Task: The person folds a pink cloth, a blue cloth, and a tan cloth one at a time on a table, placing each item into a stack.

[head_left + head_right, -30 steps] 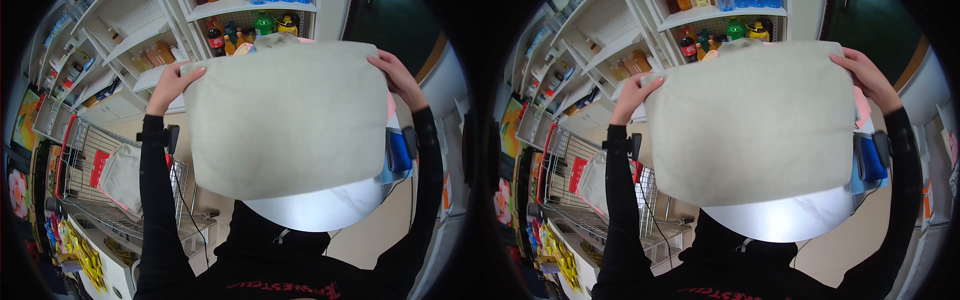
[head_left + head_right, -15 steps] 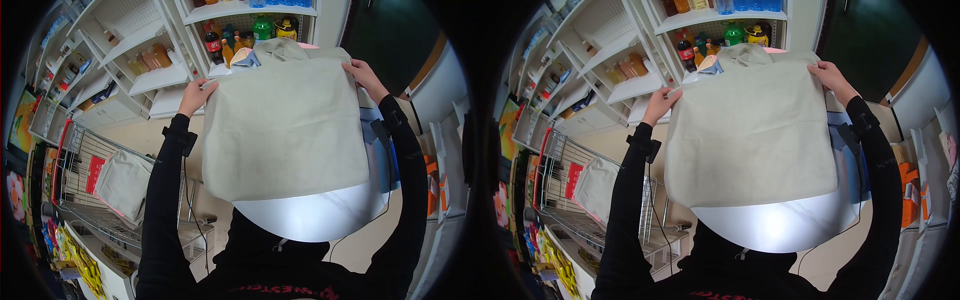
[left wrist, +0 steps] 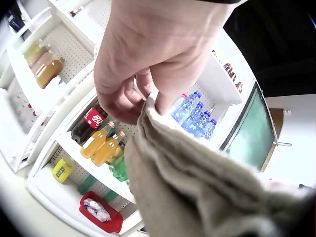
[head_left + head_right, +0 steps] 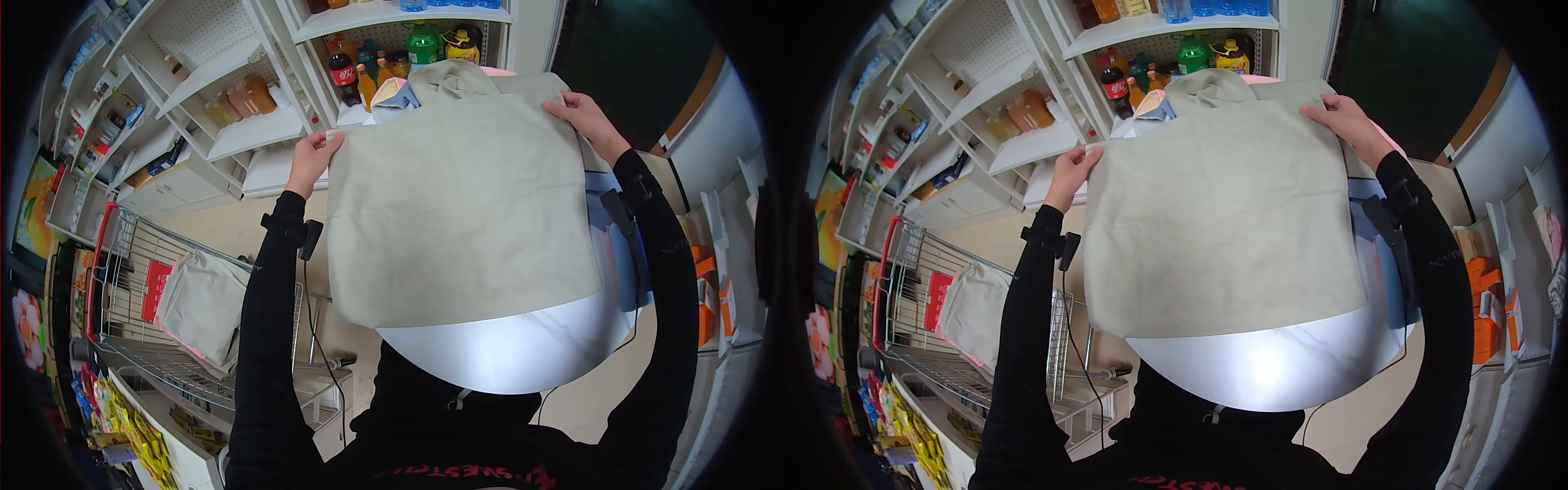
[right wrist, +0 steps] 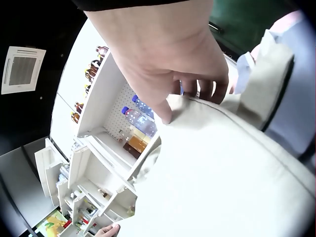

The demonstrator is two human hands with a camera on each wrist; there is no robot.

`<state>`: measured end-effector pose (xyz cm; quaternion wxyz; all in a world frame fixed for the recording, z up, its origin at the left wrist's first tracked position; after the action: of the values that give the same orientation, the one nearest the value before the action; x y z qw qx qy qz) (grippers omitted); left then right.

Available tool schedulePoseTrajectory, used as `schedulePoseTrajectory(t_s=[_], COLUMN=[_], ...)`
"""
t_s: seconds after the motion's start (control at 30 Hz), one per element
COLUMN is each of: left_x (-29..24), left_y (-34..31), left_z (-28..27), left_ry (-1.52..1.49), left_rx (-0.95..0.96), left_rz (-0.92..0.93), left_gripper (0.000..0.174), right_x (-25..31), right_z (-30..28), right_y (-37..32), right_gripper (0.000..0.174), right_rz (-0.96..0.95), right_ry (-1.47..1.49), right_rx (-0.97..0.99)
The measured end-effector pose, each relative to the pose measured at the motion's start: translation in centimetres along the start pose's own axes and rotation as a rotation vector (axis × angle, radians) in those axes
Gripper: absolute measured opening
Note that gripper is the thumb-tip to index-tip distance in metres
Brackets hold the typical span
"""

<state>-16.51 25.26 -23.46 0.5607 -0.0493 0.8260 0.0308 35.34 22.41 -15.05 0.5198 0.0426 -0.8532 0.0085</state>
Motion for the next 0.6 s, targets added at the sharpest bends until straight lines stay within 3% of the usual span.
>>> schedulePoseTrajectory(t_s=[0.13,0.23,0.3,0.33,0.4,0.53,0.6], left_x=[-3.3,-10.3,-14.4,-16.5,-21.0,-28.0,-30.3], left_y=[-1.1,-3.7,-4.9,-5.4,-6.5,-10.2,-15.1], left_z=[-2.6,-6.2,-8.4,-10.0,-12.6,-16.3,-15.6], left_ry=[-0.045,-0.212,-0.293,-0.303,-0.342,-0.358,-0.604], left_rx=[-0.014,-0.14,-0.169,-0.215,-0.282,-0.275,-0.074], left_rz=[0.024,0.205,0.277,0.336,0.476,0.746,0.823], left_gripper=[0.04,0.04,0.04,0.04,0.042,0.047,0.047], right_x=[4.2,10.0,14.5,17.1,23.0,26.9,27.8], right_z=[-2.2,-5.1,-8.0,-8.4,-9.1,-12.9,-13.1], right_y=[-1.1,-3.3,-5.3,-6.4,-9.4,-13.5,-17.7], right_gripper=[0.047,0.055,0.06,0.06,0.036,0.033,0.023], right_rz=[-0.11,-0.27,-0.462,-0.469,-0.663,-0.806,-0.913], right_ry=[-0.07,0.004,-0.064,-0.064,0.135,0.101,0.161], right_rx=[-0.045,-0.051,-0.237,-0.245,-0.271,-0.383,-0.447])
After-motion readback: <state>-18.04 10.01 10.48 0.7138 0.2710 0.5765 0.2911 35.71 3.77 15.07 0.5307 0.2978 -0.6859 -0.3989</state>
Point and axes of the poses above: each hand's wrist, its own y-axis towards the middle knuckle, its own z-axis out of the palm, x = y × z, the point moved 7 cm from there along y, towards the middle knuckle, and after that the axes turned 7 degrees about -z, right-handed, at the moved point
